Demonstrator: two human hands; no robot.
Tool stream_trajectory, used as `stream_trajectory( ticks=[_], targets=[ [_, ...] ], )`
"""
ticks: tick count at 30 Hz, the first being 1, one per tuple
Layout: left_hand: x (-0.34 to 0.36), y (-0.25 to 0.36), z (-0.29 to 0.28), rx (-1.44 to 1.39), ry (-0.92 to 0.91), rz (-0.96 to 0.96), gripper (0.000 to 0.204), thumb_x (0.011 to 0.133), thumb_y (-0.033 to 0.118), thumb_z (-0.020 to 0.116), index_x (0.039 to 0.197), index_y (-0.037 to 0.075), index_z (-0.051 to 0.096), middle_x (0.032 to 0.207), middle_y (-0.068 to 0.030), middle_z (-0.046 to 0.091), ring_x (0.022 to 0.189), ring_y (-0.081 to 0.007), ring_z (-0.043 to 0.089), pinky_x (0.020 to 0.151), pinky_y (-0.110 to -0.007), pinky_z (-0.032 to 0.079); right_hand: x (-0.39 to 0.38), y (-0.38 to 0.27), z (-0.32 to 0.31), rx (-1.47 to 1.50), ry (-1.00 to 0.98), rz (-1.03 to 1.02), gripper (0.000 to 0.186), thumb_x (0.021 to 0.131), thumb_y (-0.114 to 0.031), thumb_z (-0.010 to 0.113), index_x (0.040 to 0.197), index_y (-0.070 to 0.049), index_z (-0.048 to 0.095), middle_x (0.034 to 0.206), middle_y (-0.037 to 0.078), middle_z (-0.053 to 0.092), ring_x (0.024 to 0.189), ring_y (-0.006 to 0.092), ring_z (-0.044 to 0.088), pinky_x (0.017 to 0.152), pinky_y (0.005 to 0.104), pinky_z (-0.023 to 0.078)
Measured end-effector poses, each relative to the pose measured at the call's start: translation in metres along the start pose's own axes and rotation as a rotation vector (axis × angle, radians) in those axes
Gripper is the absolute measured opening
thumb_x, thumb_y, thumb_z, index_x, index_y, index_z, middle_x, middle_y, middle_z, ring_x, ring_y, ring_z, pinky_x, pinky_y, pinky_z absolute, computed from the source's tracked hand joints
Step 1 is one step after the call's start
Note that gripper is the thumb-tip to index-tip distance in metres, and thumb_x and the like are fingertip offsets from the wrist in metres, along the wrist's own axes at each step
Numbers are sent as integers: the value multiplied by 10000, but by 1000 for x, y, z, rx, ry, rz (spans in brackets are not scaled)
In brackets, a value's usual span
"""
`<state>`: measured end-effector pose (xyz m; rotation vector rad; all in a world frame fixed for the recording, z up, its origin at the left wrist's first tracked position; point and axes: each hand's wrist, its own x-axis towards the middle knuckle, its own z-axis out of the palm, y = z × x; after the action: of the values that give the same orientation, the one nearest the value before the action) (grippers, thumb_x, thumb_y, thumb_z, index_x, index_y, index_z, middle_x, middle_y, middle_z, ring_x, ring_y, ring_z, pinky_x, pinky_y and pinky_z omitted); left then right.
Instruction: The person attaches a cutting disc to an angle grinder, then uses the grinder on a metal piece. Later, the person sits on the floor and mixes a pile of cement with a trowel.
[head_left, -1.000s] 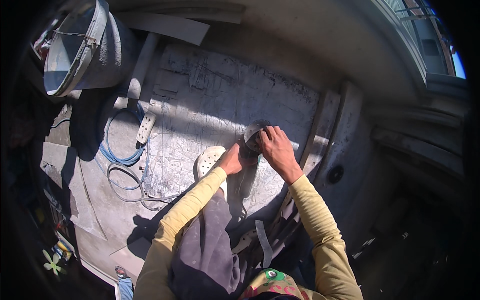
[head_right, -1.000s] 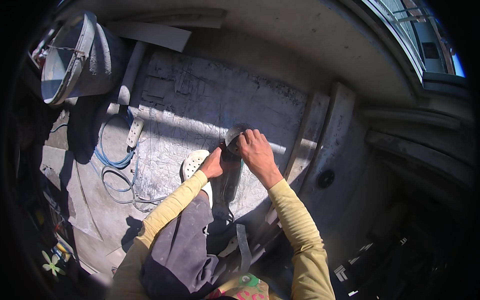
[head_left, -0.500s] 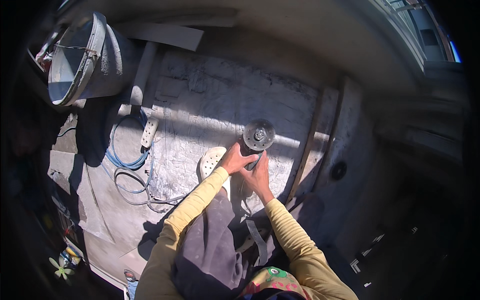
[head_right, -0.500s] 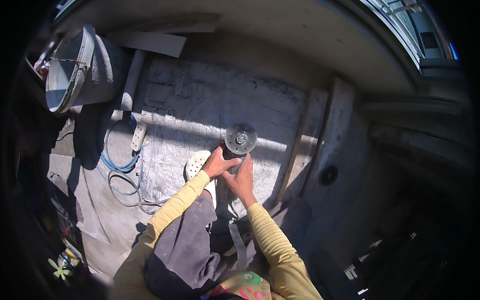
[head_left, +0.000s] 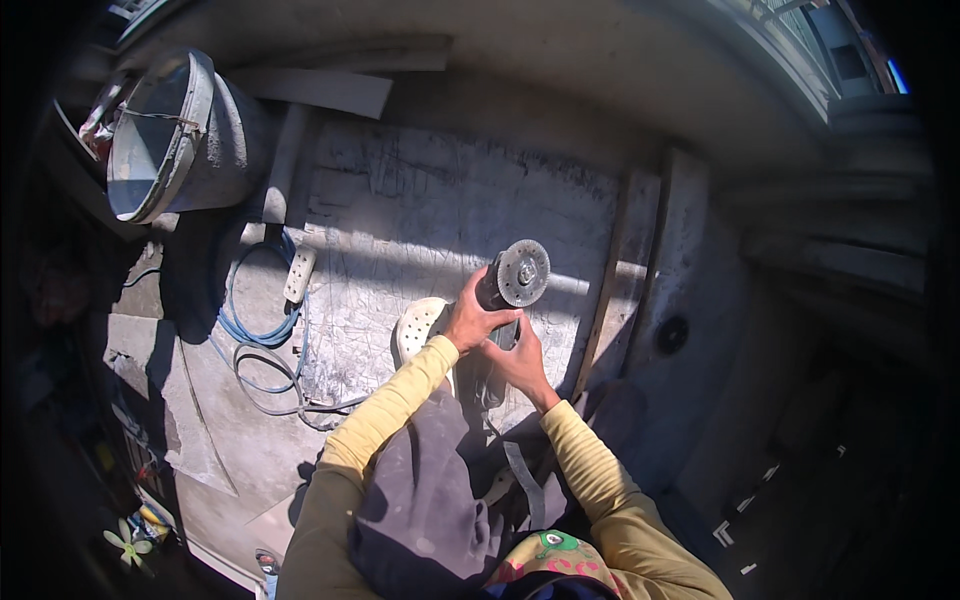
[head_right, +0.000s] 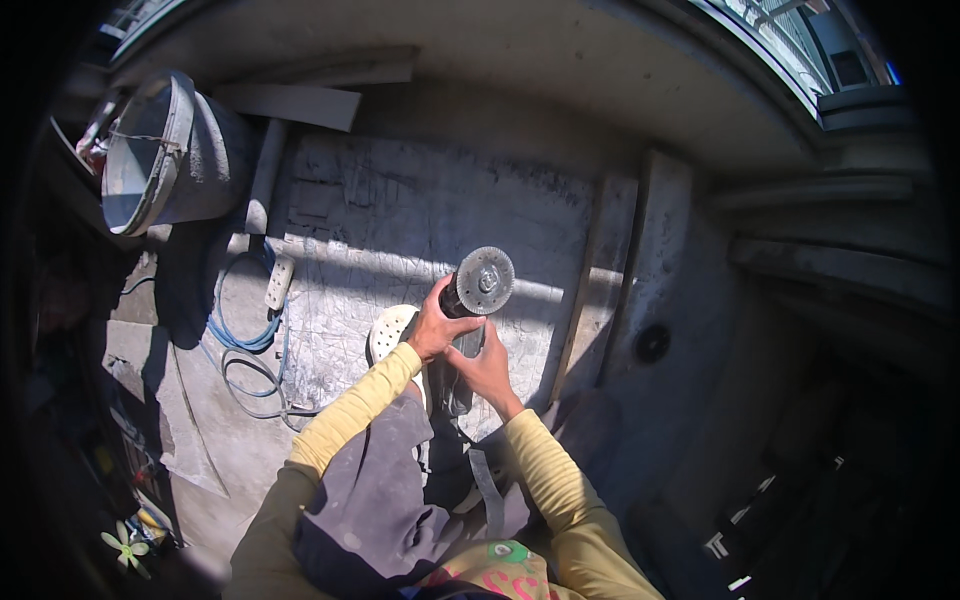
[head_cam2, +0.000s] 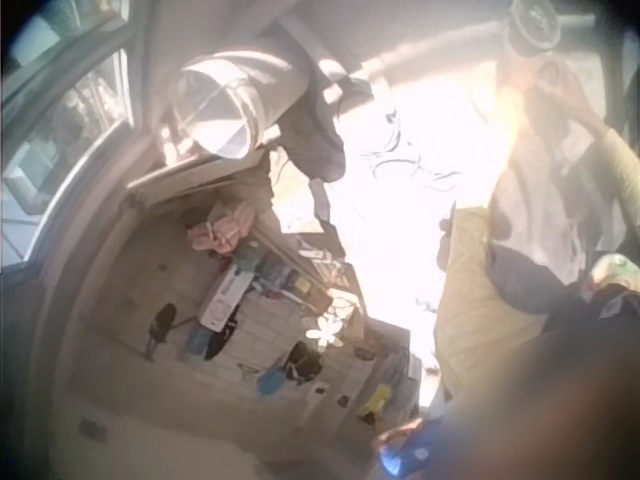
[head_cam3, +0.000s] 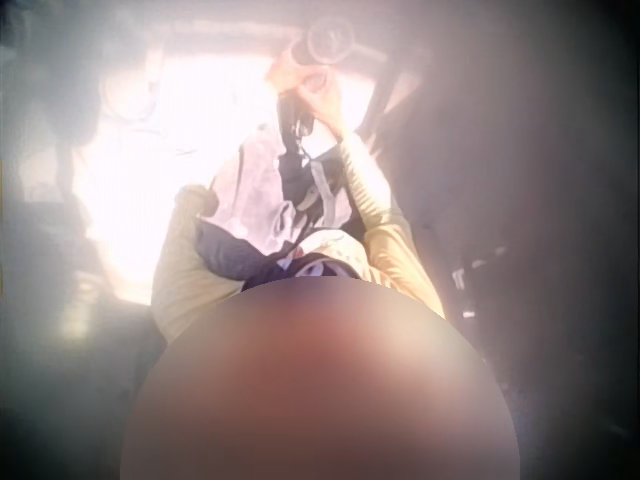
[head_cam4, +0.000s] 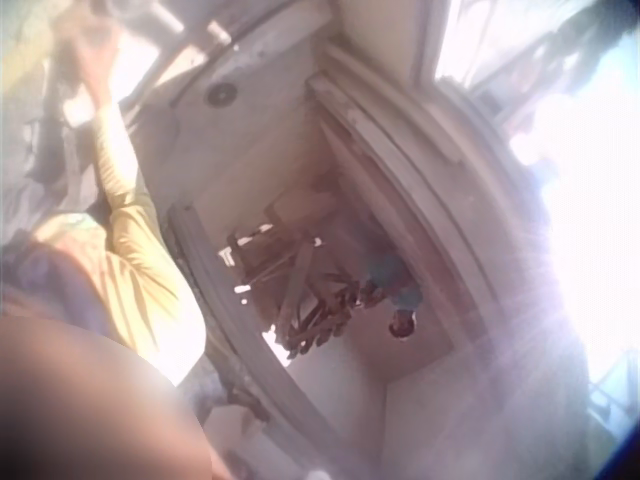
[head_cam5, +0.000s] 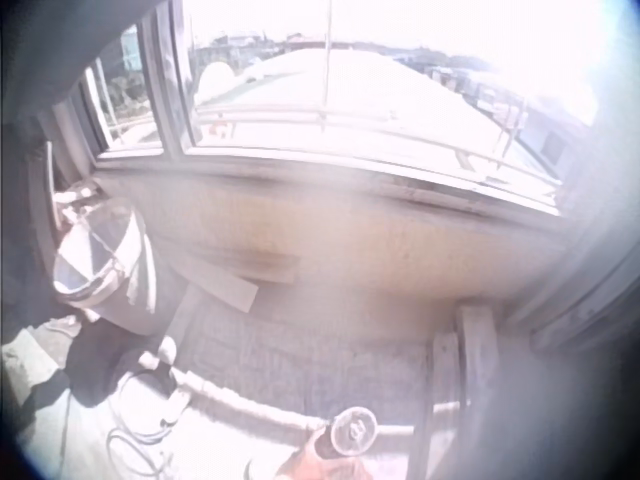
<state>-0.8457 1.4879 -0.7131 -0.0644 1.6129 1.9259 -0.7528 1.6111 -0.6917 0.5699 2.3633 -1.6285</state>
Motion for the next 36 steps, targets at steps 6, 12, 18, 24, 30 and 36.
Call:
stream_trajectory(
  ticks=[6, 12, 18, 24, 30, 36],
  targets=[
    [0, -13, -4, 326, 139, -22, 967, 723, 178, 951, 1469, -3, 365, 1353, -156, 606, 1245, -218, 598, 1092, -383, 474, 11, -25, -65, -492, 120, -386, 977, 790, -341, 848, 1549, 22, 352, 1493, 255, 440, 1369, 447, 449, 1098, 513, 428],
    [-4, -21, 2, 439, 158, 86, 874, 728, 149, 934, 1429, 44, 423, 1296, -181, 640, 1182, -268, 644, 1035, -397, 513, 78, -41, -60, -869, -57, -733, 808, 861, -410, 760, 1540, -125, 428, 1536, 234, 380, 1333, 490, 428, 1051, 599, 417],
    [-12, -23, 0, 298, 148, 61, 830, 752, 52, 891, 1455, 90, 451, 1272, -157, 660, 1156, -251, 660, 1012, -372, 533, 84, -48, -26, -446, 26, -51, 769, 914, -482, 701, 1483, -40, 433, 1398, 241, 454, 1183, 474, 502, 1015, 547, 447],
    [-18, -25, -5, 344, 175, 78, 785, 773, -6, 827, 1452, 86, 444, 1253, -162, 665, 1162, -252, 660, 1023, -372, 526, 71, -41, -49, -914, 77, -829, 919, 855, -611, 710, 1563, -110, 405, 1534, 255, 352, 1341, 475, 408, 1109, 582, 354],
    [-22, -20, -11, 306, 135, 91, 811, 760, 81, 862, 1444, 73, 427, 1268, -176, 641, 1187, -272, 639, 1025, -396, 515, 92, -10, -17, -457, 141, -836, 718, 785, -415, 762, 1396, -115, 530, 1370, 200, 461, 1220, 421, 450, 1035, 557, 414],
    [-27, -18, -25, 284, 106, 96, 854, 754, 112, 877, 1462, 75, 401, 1316, -168, 607, 1230, -280, 615, 1054, -420, 497, 96, -6, 0, -401, 190, -797, 645, 744, -408, 765, 1289, -110, 592, 1293, 191, 493, 1118, 420, 496, 928, 546, 468]
  ],
)
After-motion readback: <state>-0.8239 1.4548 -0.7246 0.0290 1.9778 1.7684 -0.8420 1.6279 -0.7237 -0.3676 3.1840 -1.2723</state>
